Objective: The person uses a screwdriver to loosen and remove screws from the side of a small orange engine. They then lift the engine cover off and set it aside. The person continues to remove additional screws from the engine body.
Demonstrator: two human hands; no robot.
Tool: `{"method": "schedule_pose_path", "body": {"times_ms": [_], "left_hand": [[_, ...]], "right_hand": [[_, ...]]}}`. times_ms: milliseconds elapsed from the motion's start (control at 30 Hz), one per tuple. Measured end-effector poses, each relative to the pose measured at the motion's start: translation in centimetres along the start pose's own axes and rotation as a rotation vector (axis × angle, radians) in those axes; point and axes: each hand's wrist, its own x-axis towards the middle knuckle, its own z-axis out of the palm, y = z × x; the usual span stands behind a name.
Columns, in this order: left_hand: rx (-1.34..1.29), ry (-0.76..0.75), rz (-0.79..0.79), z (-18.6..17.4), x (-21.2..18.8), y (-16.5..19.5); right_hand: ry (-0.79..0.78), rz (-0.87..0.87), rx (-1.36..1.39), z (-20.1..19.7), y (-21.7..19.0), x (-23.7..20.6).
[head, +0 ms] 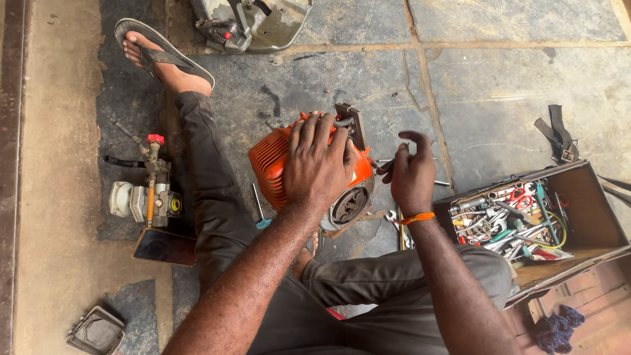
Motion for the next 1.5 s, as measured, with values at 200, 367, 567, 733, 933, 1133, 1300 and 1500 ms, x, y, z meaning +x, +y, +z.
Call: {"method": "schedule_pose_path", "body": {"times_ms": [200,367,567,733,933,1133,1300,1500], "left_hand": [[-0.024,0.035,0.024,0.1,-0.2,-0.2],[-0.044,0.039,0.021,0.5,-0.5,-0.2],[-0.04,0.075,0.007,0.8,-0.5,-0.1],[-0.024,0.071,-0.006,0.9,-0.5,0.0],[-0.024,0.071,0.013,0.5,-0.4,0.0],[-0.04,0.047,0.017,0.1,-0.3,-0.2],[-0.058,0.086,0.014,0.6,-0.6,-0.2],[-0.038,0.035,0.009,0.8,-0.5,-0.4]], "right_hand": [[-0.073,0.189,0.166,-1.2,2.6,-2.3],[0.086,-0.45,-0.78,-2.8,3.8,-4.6],[0.01,-0.462,-0.989,-2.2,5.0,-5.7],[-0.082,-0.339,-0.862,0.0,4.8,-8.0],[-0.339,-0.379,-0.258,1.1,0.8,-8.1],[-0.238,-0.294,-0.495,-0.5,0.0,-6.9],[-0.185,-0.784,-0.779,-2.9,2.2,-6.6],[-0.172,-1.118,-0.898,-4.1,3.4,-4.4]]}}
